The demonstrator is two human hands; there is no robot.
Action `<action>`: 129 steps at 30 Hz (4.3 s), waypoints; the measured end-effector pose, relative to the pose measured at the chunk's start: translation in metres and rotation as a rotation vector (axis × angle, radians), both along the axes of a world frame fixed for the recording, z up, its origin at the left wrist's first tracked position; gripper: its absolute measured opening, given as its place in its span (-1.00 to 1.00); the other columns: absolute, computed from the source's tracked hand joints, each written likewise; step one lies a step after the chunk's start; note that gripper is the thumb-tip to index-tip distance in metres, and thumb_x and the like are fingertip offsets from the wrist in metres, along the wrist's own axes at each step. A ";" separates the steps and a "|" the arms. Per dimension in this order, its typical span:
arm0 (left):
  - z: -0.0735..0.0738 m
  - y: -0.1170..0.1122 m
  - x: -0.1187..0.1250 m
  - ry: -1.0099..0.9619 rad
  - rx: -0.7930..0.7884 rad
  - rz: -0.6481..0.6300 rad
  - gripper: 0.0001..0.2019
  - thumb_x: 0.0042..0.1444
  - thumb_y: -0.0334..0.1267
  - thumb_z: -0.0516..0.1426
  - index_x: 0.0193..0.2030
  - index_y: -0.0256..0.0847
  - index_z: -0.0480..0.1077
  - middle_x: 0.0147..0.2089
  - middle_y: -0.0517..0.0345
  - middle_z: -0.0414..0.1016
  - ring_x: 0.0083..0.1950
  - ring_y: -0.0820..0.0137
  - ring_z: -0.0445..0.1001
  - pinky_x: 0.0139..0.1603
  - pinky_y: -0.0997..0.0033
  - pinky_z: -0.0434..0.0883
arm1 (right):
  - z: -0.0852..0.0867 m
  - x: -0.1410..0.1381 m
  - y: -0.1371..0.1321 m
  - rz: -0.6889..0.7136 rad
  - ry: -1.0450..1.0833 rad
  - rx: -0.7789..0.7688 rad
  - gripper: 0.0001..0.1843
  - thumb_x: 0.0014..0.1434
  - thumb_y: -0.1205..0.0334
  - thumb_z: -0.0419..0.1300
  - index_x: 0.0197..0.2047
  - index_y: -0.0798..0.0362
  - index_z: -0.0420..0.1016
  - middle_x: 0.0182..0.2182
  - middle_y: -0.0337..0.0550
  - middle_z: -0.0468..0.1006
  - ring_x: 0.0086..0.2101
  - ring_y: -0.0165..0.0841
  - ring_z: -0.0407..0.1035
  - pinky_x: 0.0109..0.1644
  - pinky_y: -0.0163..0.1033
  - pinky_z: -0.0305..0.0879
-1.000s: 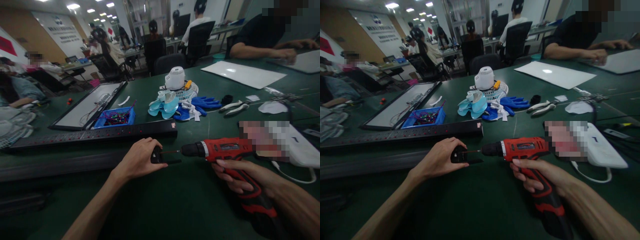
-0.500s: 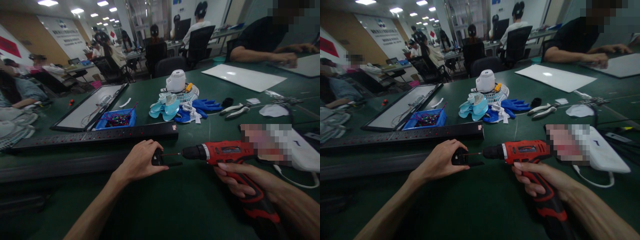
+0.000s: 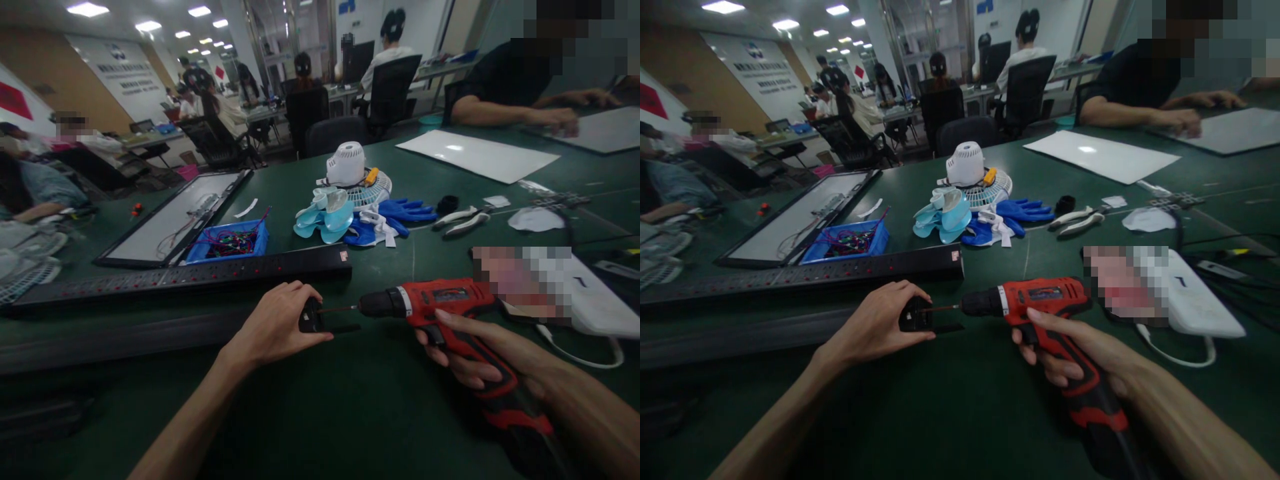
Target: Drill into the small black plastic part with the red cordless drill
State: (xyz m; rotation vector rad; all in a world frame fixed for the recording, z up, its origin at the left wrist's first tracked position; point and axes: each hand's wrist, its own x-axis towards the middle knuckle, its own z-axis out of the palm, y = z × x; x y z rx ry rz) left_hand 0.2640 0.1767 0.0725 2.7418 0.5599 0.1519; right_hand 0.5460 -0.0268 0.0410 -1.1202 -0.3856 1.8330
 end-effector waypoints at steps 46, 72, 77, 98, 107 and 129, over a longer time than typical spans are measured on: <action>0.001 0.000 0.000 -0.007 -0.012 0.007 -0.50 0.14 0.11 0.34 0.06 -0.17 0.40 0.01 0.02 0.52 -0.01 0.15 0.52 0.02 0.09 0.47 | -0.003 -0.001 -0.002 0.027 0.005 -0.006 -0.67 0.17 0.03 0.42 -0.43 0.08 0.51 -0.60 -0.34 0.48 -0.76 -0.66 0.07 -0.64 -0.48 0.24; 0.001 -0.002 0.003 -0.023 0.007 0.002 -0.46 0.13 0.12 0.36 0.09 -0.17 0.39 0.03 0.03 0.52 0.01 0.15 0.51 0.08 0.07 0.44 | -0.002 0.004 -0.003 0.028 -0.010 0.005 -0.70 0.17 0.04 0.41 -0.41 0.09 0.55 -0.58 -0.30 0.51 -0.77 -0.68 0.07 -0.66 -0.50 0.22; 0.001 -0.004 0.004 -0.032 0.001 -0.002 -0.47 0.13 0.09 0.37 0.10 -0.16 0.39 0.04 0.05 0.51 0.02 0.17 0.50 0.06 0.09 0.44 | -0.003 0.006 -0.003 0.035 -0.025 0.033 -0.69 0.17 0.02 0.40 -0.41 0.08 0.56 -0.58 -0.27 0.54 -0.78 -0.67 0.07 -0.68 -0.50 0.20; -0.001 -0.004 0.003 -0.048 0.015 -0.002 -0.47 0.12 0.05 0.39 0.10 -0.15 0.39 0.03 0.06 0.50 0.01 0.17 0.51 0.04 0.13 0.45 | 0.003 0.001 -0.009 -0.018 -0.062 0.070 -0.61 0.27 0.05 0.33 0.05 0.13 0.67 -0.41 -0.05 0.71 -0.75 -0.70 0.07 -0.62 -0.49 0.25; -0.002 -0.003 0.004 -0.035 0.015 -0.008 -0.48 0.13 0.06 0.37 0.10 -0.16 0.39 0.02 0.06 0.50 -0.01 0.18 0.50 0.01 0.13 0.45 | 0.003 0.000 -0.009 -0.028 -0.075 0.084 -0.63 0.29 0.08 0.31 0.05 0.15 0.66 -0.42 -0.09 0.68 -0.74 -0.71 0.06 -0.62 -0.50 0.21; 0.006 -0.002 -0.001 0.015 -0.080 0.076 -0.42 0.08 0.22 0.34 0.03 -0.17 0.41 0.00 0.05 0.52 -0.04 0.18 0.52 -0.05 0.18 0.47 | -0.001 0.004 0.000 0.028 -0.060 0.059 -0.73 0.21 0.10 0.38 -0.21 0.18 0.71 -0.47 -0.08 0.68 -0.77 -0.69 0.11 -0.64 -0.50 0.25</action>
